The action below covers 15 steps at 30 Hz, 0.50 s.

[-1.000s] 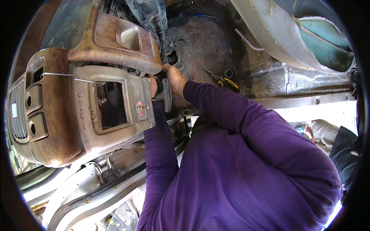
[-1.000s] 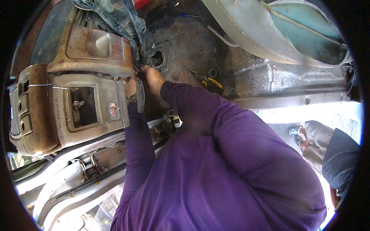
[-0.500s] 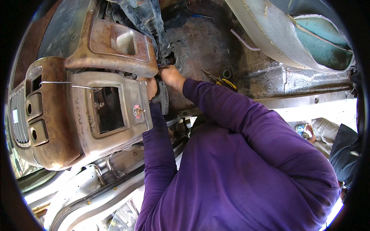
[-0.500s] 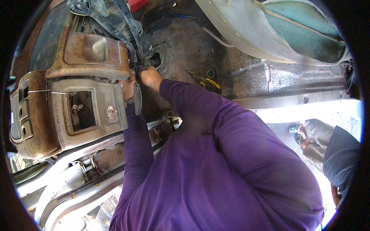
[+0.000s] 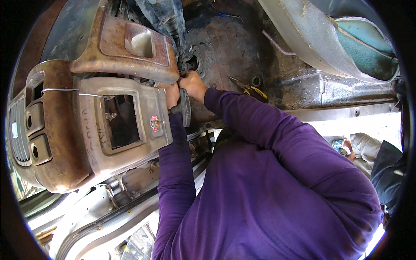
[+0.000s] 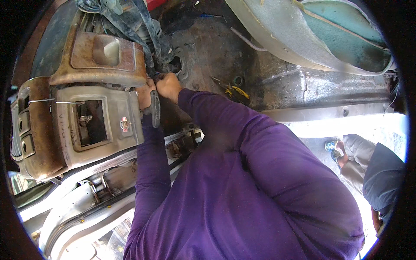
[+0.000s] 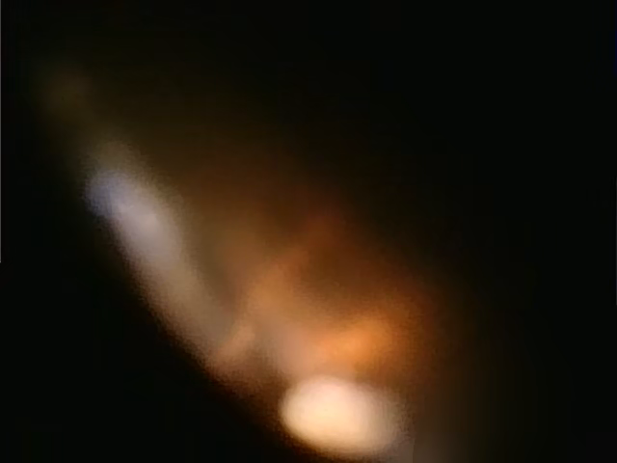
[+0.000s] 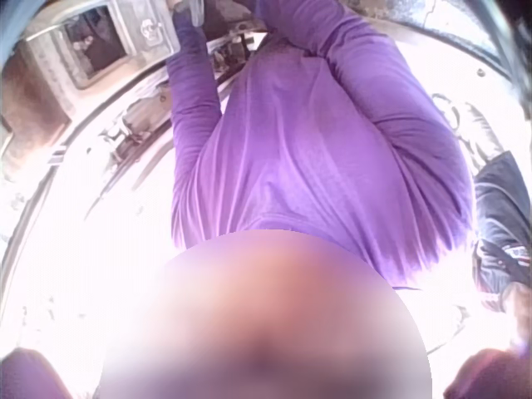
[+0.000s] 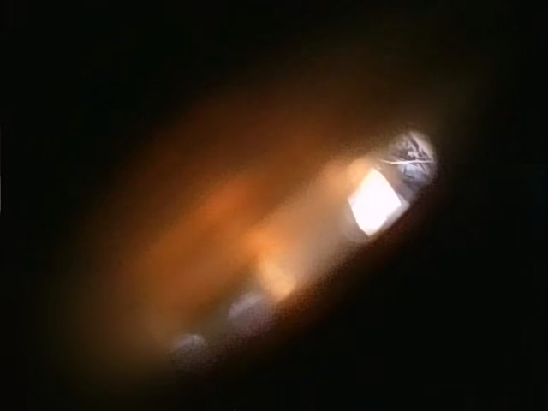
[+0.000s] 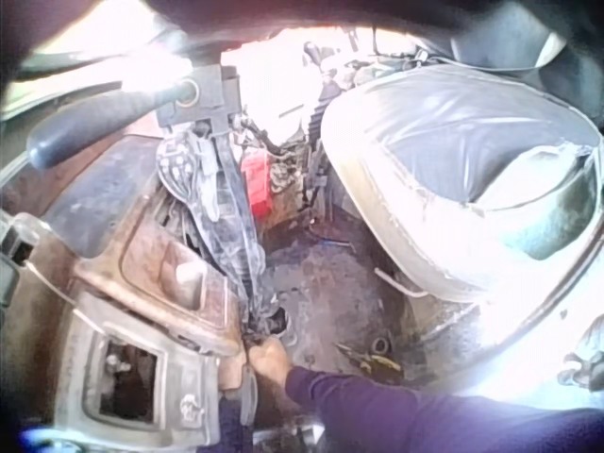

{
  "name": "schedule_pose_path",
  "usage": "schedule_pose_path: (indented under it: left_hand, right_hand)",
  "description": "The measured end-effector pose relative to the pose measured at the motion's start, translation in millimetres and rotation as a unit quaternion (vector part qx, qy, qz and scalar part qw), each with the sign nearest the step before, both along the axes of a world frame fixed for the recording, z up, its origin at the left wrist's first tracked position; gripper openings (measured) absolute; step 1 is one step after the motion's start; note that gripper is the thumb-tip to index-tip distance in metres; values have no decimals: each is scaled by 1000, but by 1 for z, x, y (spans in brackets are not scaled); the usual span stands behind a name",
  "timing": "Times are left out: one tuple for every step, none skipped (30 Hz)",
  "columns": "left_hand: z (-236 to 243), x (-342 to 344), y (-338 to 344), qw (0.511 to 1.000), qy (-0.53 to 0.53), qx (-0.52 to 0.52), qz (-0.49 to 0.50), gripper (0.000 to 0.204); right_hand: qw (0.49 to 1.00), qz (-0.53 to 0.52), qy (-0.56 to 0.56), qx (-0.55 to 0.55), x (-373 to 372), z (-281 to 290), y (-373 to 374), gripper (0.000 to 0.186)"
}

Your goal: The person works inside the driver's side footwell of a vehicle, using pliers and electrical tape to repair a wiring harness. They strip wire ends, twist them together, and wrap the connection with tape. A second person is visible outside the vehicle during the process.

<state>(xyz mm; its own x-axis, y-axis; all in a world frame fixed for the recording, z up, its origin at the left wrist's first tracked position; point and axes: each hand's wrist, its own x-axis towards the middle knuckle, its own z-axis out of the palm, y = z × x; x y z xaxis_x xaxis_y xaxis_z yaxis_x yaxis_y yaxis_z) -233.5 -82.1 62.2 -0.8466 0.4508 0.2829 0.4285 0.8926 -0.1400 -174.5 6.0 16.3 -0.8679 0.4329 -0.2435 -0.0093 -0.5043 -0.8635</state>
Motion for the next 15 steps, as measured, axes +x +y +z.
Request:
schedule_pose_path:
  left_hand:
    - [-8, -3, -4, 1000, 10, -1, 10, 48]
    - [-16, -10, -8, 1000, 20, -17, 9, 48]
    - [-25, -17, -12, 999, 31, -32, 8, 48]
    - [-33, -28, -16, 997, 42, -63, -4, 49]
    - [-39, -39, -23, 996, 24, -90, -18, 50]
    - [-43, -50, -30, 994, 54, -59, -75, 50]
    - [-47, -61, -36, 993, 48, -53, -96, 52]
    - [-50, -69, -42, 990, 30, -4, -134, 55]
    - [-51, -76, -48, 995, -21, 13, -94, 57]
    - [-53, -82, -50, 992, -73, 63, -76, 59]
    - [-54, -87, -55, 988, -108, 103, -43, 61]
    - [-55, -92, -56, 984, -131, 123, -12, 64]
    - [-57, -95, -57, 978, -149, 143, 25, 66]
    - [-58, -99, -56, 973, -161, 156, 62, 69]
    - [-60, -101, -53, 970, -156, 147, 116, 71]
  right_hand:
    - [1000, 1, 1, 24, 4, 5, 3, 34]
    - [999, 2, -2, 44, 8, 11, 6, 33]
    - [998, 4, -17, 63, 11, 16, 9, 33]
    - [999, -1, -13, 50, 15, 22, 11, 33]
    - [999, -4, -22, 36, 17, 28, 12, 33]
    - [999, -4, -27, 25, 19, 32, 13, 34]
    - [999, 1, -30, 11, 21, 35, 15, 36]
    - [1000, 9, -29, 1, 21, 36, 15, 37]
    - [999, 18, -28, -10, 21, 35, 15, 39]
    - [1000, 14, -8, -17, 21, 34, 15, 35]
    - [1000, 8, 12, -25, 19, 31, 15, 31]
    - [999, -5, 31, -24, 17, 28, 15, 27]
    - [998, -2, 41, -47, 14, 24, 15, 25]
    - [997, -5, 48, -60, 12, 21, 15, 24]
    - [997, -2, 36, -74, 10, 17, 15, 22]
